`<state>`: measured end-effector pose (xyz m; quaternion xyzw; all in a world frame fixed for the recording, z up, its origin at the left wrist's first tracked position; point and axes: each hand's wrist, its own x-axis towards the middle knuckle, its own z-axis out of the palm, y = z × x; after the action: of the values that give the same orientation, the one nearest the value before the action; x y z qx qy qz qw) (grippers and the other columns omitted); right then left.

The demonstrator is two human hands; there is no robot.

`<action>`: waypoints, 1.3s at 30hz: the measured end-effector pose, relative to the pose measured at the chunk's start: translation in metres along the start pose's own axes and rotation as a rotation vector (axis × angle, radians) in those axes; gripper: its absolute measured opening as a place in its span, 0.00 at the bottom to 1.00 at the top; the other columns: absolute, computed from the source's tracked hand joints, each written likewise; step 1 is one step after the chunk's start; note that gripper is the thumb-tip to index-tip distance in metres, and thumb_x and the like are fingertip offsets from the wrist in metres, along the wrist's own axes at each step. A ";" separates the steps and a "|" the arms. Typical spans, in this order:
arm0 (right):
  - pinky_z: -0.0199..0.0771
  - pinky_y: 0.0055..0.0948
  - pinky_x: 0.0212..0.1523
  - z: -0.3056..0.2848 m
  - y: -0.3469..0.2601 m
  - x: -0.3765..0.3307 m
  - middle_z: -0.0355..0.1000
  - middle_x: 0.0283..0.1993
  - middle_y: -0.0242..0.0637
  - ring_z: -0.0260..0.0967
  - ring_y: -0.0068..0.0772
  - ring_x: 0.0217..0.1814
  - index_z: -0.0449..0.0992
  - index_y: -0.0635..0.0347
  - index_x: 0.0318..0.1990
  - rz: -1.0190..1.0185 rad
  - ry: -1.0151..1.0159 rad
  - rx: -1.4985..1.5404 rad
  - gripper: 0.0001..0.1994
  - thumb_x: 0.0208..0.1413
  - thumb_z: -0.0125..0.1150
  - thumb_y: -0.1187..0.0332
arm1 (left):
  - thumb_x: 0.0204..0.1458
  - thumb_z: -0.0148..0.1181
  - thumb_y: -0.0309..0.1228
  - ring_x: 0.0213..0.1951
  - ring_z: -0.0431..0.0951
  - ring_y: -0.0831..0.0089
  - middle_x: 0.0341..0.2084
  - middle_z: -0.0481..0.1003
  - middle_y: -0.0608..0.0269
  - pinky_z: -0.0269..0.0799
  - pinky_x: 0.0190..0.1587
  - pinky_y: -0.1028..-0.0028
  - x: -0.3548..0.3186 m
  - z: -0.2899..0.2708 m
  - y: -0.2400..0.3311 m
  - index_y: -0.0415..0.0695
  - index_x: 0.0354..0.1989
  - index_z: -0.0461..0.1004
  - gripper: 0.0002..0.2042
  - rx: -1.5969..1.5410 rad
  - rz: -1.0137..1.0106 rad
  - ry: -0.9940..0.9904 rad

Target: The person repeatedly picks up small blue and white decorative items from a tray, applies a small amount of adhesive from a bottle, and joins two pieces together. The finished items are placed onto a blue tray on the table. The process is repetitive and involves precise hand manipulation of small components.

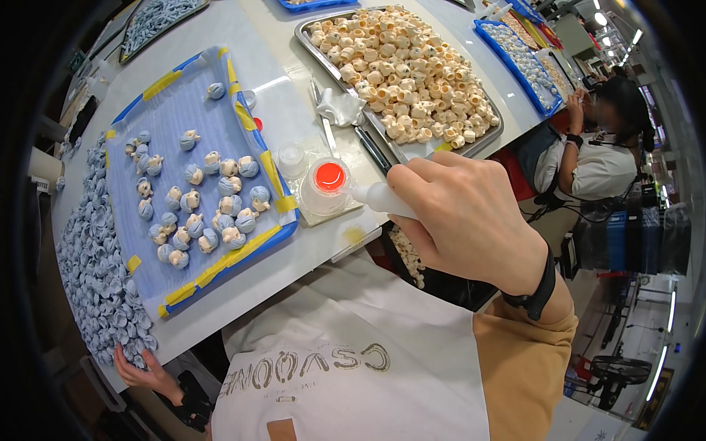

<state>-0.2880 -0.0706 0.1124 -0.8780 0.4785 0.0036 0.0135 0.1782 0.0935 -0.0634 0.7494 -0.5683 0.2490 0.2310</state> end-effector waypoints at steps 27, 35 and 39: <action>0.63 0.34 0.24 0.000 0.000 -0.001 0.67 0.24 0.37 0.65 0.40 0.26 0.67 0.60 0.27 0.009 -0.011 0.006 0.12 0.36 0.64 0.69 | 0.52 0.47 0.49 0.56 0.59 0.55 0.52 0.63 0.51 0.49 0.56 0.58 0.000 0.000 0.001 0.36 0.52 0.64 0.28 0.006 -0.002 -0.003; 0.64 0.34 0.21 0.004 0.001 -0.001 0.64 0.22 0.34 0.65 0.38 0.24 0.66 0.59 0.26 -0.022 0.037 -0.003 0.10 0.40 0.61 0.68 | 0.52 0.47 0.48 0.56 0.59 0.55 0.52 0.63 0.50 0.48 0.57 0.58 -0.001 0.000 0.002 0.36 0.52 0.63 0.28 -0.001 -0.005 0.004; 0.64 0.34 0.22 0.004 0.001 -0.001 0.65 0.23 0.35 0.66 0.39 0.25 0.66 0.59 0.27 -0.006 0.014 0.003 0.10 0.38 0.62 0.69 | 0.52 0.47 0.48 0.55 0.59 0.55 0.52 0.63 0.50 0.49 0.56 0.58 -0.001 0.000 0.001 0.36 0.52 0.63 0.28 0.001 -0.005 0.001</action>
<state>-0.2897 -0.0704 0.1088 -0.8793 0.4761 -0.0032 0.0113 0.1770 0.0940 -0.0640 0.7510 -0.5661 0.2487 0.2317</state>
